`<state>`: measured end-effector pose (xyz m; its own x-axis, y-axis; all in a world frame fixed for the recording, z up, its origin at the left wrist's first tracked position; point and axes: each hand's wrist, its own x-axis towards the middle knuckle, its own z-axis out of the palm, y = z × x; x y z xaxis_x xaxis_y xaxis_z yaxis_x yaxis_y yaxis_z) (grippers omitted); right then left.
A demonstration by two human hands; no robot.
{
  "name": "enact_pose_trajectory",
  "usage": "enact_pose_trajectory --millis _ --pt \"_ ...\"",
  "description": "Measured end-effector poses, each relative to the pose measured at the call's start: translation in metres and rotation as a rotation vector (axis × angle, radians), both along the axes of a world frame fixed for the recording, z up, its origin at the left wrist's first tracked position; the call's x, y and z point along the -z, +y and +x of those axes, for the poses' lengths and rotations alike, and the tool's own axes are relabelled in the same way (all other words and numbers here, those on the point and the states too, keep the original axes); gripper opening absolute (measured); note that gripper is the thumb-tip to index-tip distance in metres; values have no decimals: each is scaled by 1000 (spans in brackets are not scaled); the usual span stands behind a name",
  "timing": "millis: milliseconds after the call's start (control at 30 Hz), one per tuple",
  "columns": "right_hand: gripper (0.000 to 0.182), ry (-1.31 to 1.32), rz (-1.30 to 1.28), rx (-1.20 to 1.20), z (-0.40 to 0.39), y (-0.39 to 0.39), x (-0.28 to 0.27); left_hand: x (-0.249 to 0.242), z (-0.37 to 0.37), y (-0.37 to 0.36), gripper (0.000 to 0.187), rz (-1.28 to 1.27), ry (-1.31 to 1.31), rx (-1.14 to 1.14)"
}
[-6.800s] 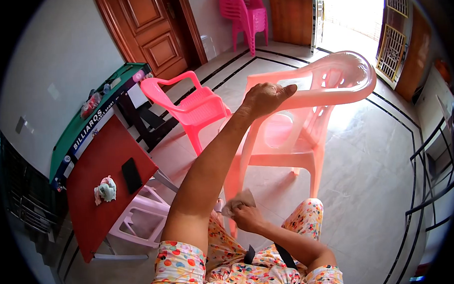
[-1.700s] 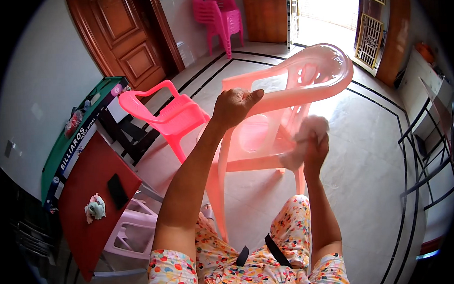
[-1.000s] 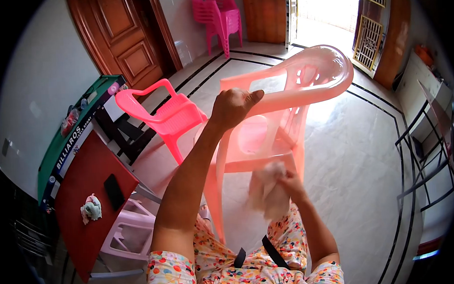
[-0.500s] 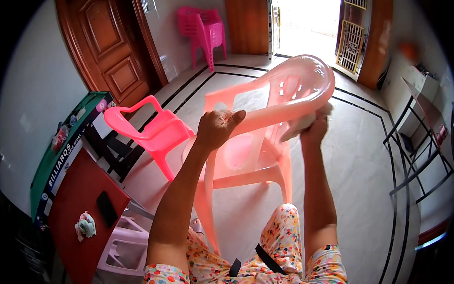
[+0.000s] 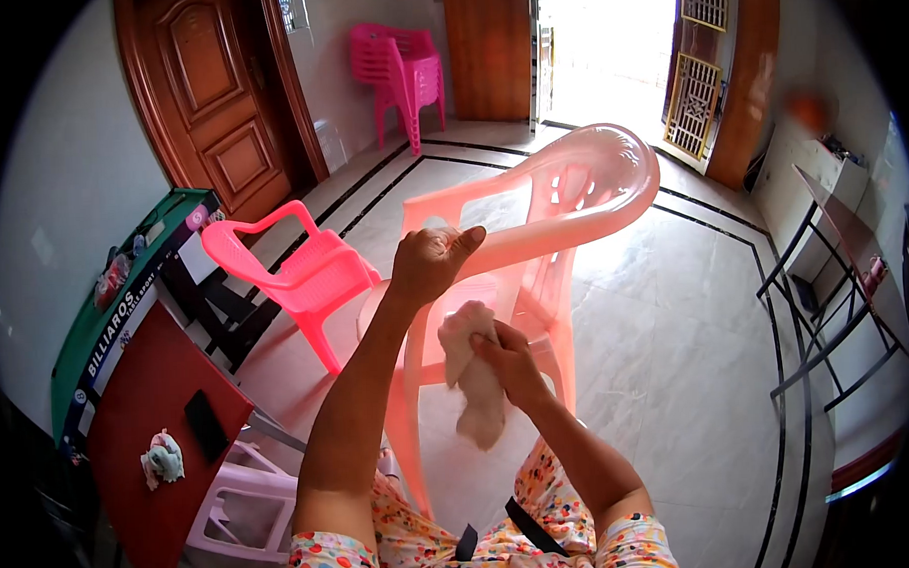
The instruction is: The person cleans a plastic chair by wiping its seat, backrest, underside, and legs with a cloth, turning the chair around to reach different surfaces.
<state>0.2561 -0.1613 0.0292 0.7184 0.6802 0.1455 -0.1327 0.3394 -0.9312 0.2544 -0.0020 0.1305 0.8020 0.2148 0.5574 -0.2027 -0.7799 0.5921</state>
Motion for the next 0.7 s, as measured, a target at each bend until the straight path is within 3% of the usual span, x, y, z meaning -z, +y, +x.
enact_pose_trajectory --millis 67,133,233,267,333,400,600,700 --pt "26 13 42 5 -12 -15 -21 -5 -3 -2 65 18 36 -42" --pt "29 -113 300 69 -18 -28 -41 -1 -1 2 65 -27 91 -33" --pt "30 -456 155 217 -16 -30 -88 17 14 18 57 -35 102 -12" --pt "30 -460 155 216 -6 -19 -95 21 15 20 47 102 -24 24" --pt "25 -954 188 518 17 8 -102 25 15 23 40 241 -155 52" --pt "23 -956 133 562 31 28 -104 29 17 20 34 48 -152 46" --pt "23 -966 -179 722 51 45 -105 25 3 17 25 22 -153 84" --pt "24 -941 -279 707 48 46 -112 24 -1 5 18 -203 -278 46"
